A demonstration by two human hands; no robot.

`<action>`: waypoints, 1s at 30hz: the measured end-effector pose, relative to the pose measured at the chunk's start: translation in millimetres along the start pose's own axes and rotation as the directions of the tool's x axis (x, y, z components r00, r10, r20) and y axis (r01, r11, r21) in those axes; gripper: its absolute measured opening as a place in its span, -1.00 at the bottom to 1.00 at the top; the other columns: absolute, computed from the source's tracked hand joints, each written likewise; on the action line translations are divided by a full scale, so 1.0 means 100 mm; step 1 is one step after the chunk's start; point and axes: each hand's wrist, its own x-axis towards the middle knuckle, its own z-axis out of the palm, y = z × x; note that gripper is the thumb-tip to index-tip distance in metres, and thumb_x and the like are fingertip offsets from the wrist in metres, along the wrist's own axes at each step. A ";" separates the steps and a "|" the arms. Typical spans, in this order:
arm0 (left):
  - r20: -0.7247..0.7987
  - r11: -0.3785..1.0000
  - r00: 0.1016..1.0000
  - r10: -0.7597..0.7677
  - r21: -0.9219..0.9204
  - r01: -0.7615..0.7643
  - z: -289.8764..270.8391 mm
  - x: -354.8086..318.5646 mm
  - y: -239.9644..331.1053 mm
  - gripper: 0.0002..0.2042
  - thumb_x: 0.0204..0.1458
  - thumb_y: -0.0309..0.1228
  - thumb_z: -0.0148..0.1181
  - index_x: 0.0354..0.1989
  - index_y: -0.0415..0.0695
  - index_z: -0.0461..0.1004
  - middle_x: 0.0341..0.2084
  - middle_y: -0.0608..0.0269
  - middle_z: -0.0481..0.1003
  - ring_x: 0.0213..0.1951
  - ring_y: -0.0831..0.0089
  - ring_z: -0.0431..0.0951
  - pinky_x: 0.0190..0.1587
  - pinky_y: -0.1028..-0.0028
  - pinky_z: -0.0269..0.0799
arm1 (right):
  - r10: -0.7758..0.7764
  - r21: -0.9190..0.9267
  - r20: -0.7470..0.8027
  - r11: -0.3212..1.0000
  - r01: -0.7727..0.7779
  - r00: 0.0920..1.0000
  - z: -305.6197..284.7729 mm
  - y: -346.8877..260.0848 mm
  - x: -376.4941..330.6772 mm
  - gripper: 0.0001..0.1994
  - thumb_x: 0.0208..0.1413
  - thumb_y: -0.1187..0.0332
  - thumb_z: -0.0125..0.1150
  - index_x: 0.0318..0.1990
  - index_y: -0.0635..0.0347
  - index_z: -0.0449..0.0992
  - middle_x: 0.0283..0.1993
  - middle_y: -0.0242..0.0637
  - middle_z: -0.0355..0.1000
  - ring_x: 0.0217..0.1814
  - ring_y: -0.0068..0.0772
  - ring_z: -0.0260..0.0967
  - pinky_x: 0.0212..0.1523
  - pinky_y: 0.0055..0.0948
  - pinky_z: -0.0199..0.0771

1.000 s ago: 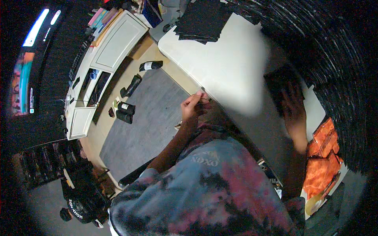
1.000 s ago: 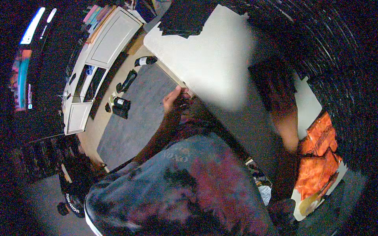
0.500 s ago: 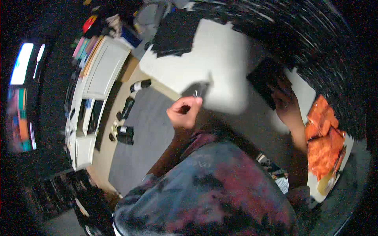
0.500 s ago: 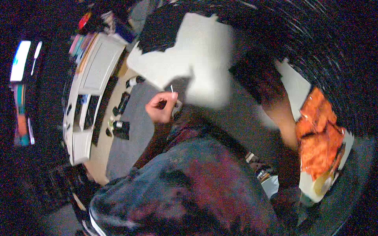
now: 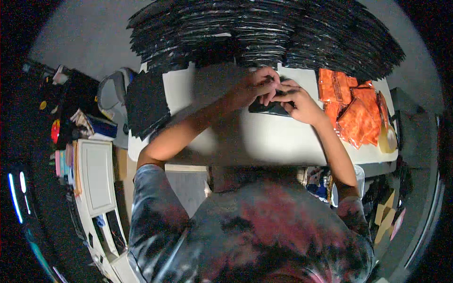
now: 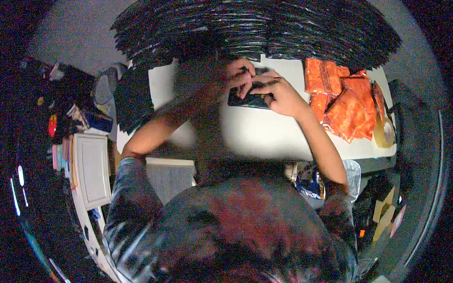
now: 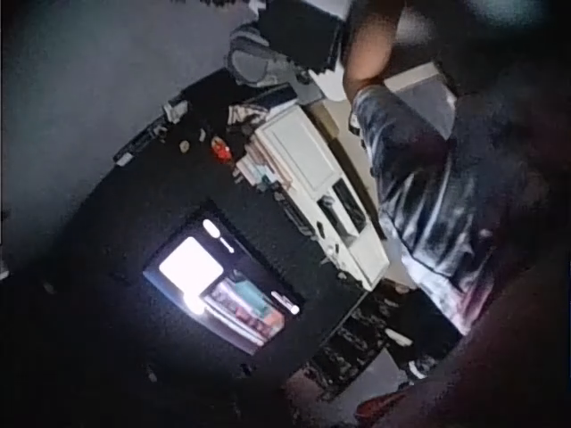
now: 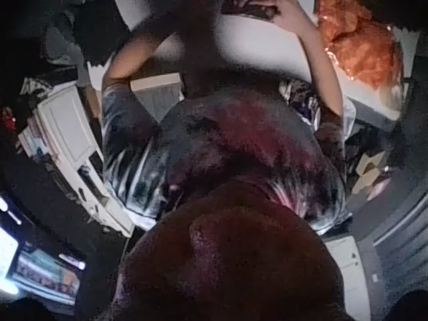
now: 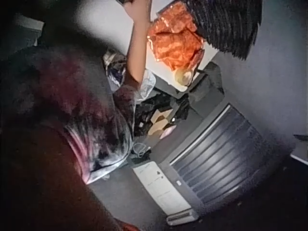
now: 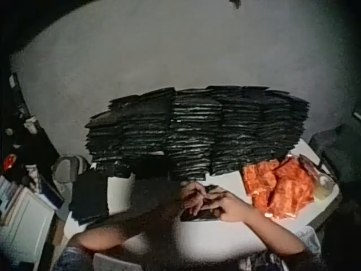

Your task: The person is seen packing small orange items into black mailer bags at a table.

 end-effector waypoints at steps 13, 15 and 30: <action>-0.087 0.985 0.989 -0.118 0.116 0.128 -0.11 -0.07 -0.36 -0.88 0.40 -0.41 0.00 -0.04 -0.18 0.38 -0.51 0.28 0.46 -0.51 0.56 0.46 -0.51 0.53 0.42 | 0.194 0.211 -0.153 0.964 -0.160 0.969 0.04 -0.09 -0.05 -0.55 0.01 0.62 0.28 0.11 0.11 0.65 0.18 -0.08 0.56 0.25 -0.01 0.45 0.31 -0.17 0.40; -0.080 0.986 0.989 -0.123 0.106 0.131 -0.13 -0.05 -0.37 -0.88 0.40 -0.40 0.00 -0.03 -0.17 0.38 -0.51 0.27 0.46 -0.51 0.56 0.47 -0.51 0.53 0.42 | 0.397 0.469 -0.110 0.829 -0.304 0.911 -0.02 -0.10 -0.06 -0.59 0.07 0.61 0.26 0.12 0.27 0.62 0.10 -0.12 0.62 0.20 -0.24 0.50 0.30 -0.25 0.40; -0.089 0.963 0.983 -0.159 0.203 0.175 -0.16 -0.04 -0.37 -0.83 0.40 -0.43 0.01 0.07 -0.17 0.41 -0.52 0.26 0.48 -0.52 0.56 0.50 -0.52 0.51 0.44 | 0.636 0.425 -0.349 0.762 -0.488 0.688 0.03 -0.15 -0.06 -0.88 0.13 0.41 0.46 -0.22 0.25 0.76 -0.21 -0.21 0.70 -0.18 -0.50 0.61 -0.06 -0.47 0.57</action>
